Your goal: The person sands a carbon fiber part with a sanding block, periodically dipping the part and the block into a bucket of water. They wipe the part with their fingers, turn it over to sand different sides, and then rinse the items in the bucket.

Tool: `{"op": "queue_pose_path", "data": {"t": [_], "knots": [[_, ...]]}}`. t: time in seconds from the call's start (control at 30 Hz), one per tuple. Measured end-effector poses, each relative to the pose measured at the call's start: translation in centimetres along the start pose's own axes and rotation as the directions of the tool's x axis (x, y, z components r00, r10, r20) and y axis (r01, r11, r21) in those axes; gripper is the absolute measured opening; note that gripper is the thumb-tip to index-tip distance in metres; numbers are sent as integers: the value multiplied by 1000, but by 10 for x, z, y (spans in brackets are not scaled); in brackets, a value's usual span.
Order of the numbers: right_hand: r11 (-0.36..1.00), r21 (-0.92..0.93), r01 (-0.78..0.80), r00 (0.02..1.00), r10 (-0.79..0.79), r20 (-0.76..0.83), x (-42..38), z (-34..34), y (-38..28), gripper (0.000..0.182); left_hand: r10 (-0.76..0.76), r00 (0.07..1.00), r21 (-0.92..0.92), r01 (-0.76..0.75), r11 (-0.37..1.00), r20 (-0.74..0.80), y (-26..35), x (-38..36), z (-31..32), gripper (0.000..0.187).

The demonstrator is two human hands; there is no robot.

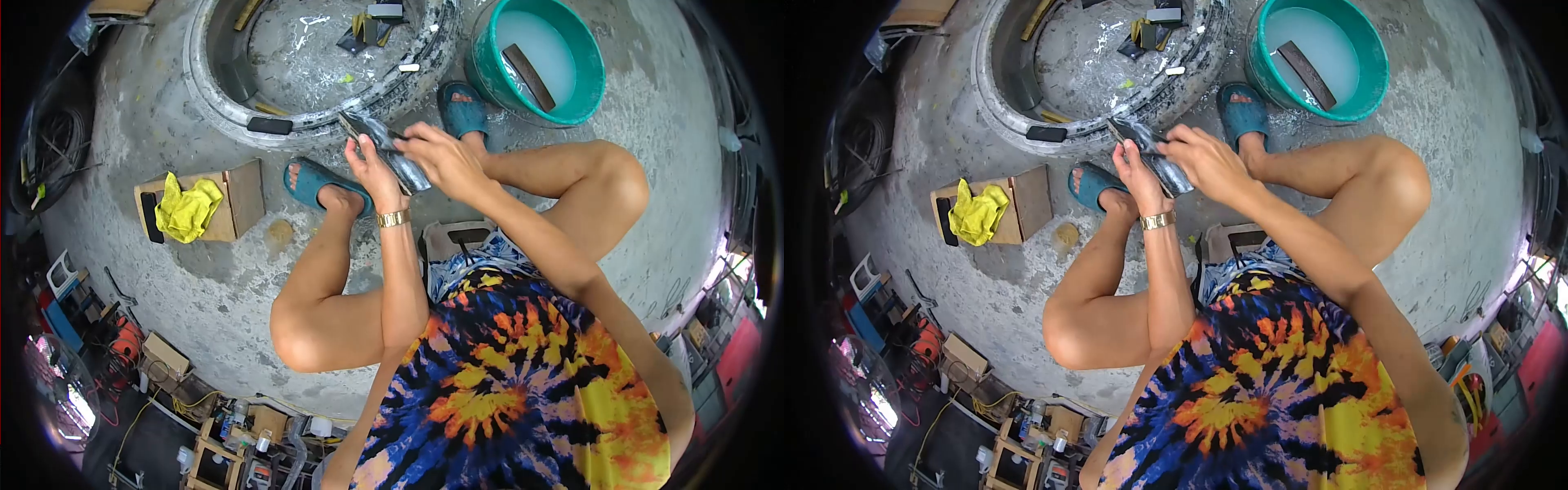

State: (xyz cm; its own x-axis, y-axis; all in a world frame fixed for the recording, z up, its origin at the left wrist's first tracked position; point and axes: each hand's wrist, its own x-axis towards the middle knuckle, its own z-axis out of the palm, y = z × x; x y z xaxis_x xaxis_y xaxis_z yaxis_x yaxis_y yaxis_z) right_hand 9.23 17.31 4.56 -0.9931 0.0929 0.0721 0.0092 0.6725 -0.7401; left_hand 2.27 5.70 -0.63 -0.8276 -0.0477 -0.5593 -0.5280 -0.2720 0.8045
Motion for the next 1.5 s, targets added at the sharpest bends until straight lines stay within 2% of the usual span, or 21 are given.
{"op": "queue_pose_path", "data": {"t": [0.07,0.13,0.2,0.23,0.33,0.4,0.47,0.5,0.6,0.67,0.7,0.73,0.8,0.83,0.87,0.9,1.07,1.27,1.33,1.4,1.5], "knots": [[974,222,-55,998,58,-7,3,3,4,26,34,999,-24,-33,999,12,4,1,2,39],[949,304,-89,995,71,70,-30,-13,-8,25,28,999,33,-27,999,-20,10,1,5,39],[945,309,-110,993,96,61,-30,-12,-5,24,25,1000,32,-25,999,-6,9,-1,5,39],[942,315,-119,993,105,60,-19,-5,0,24,-6,1000,-51,7,999,28,11,-5,5,39],[955,285,-79,997,83,-2,6,10,12,27,-16,1000,-26,16,1000,14,5,0,0,38],[880,442,-174,984,167,55,-25,-3,-2,29,27,999,34,-28,999,20,5,2,-1,37],[904,408,-127,992,106,74,-35,-12,-4,30,-55,997,-148,62,987,46,6,0,4,37],[893,429,-135,991,126,49,-26,-8,-2,28,-12,1000,-54,12,998,1,6,1,5,36],[913,401,-70,997,81,-10,1,8,16,25,-67,997,-142,71,987,35,4,1,2,35],[923,385,-3,995,42,-92,-1,8,11,24,-47,998,-116,51,992,31,9,2,2,35],[882,447,-147,989,145,38,-18,-6,-9,24,-34,999,-65,36,997,28,6,4,-2,35],[854,482,-195,981,174,88,-35,-14,-19,25,-19,1000,-16,19,1000,16,1,7,-7,35],[961,262,-86,995,72,63,-31,-12,-12,27,-16,1000,-77,16,997,6,-9,14,-12,36],[961,264,-78,996,65,59,-10,-5,-7,27,-27,998,-139,34,990,54,-7,11,-14,36],[986,161,-37,999,34,25,26,6,1,29,-40,994,-200,61,978,104,-4,7,-12,36],[998,57,-4,1000,4,0,41,13,5,30,-28,996,-155,40,987,80,-1,2,-8,33],[998,47,-43,999,42,27,-32,-9,-27,28,-2,999,-108,7,994,48,-8,8,-12,30],[986,78,-146,988,149,-40,61,29,5,23,-59,994,-261,80,962,87,-13,4,-10,24],[978,83,-190,981,186,54,69,25,7,24,-76,994,-253,93,963,76,-9,-3,-9,24],[984,64,-168,985,165,50,68,29,10,23,-234,965,-64,242,968,116,-6,-9,-12,25],[970,107,-220,975,217,39,68,33,10,23,-84,996,-12,84,996,13,-15,-16,-6,30]]}}
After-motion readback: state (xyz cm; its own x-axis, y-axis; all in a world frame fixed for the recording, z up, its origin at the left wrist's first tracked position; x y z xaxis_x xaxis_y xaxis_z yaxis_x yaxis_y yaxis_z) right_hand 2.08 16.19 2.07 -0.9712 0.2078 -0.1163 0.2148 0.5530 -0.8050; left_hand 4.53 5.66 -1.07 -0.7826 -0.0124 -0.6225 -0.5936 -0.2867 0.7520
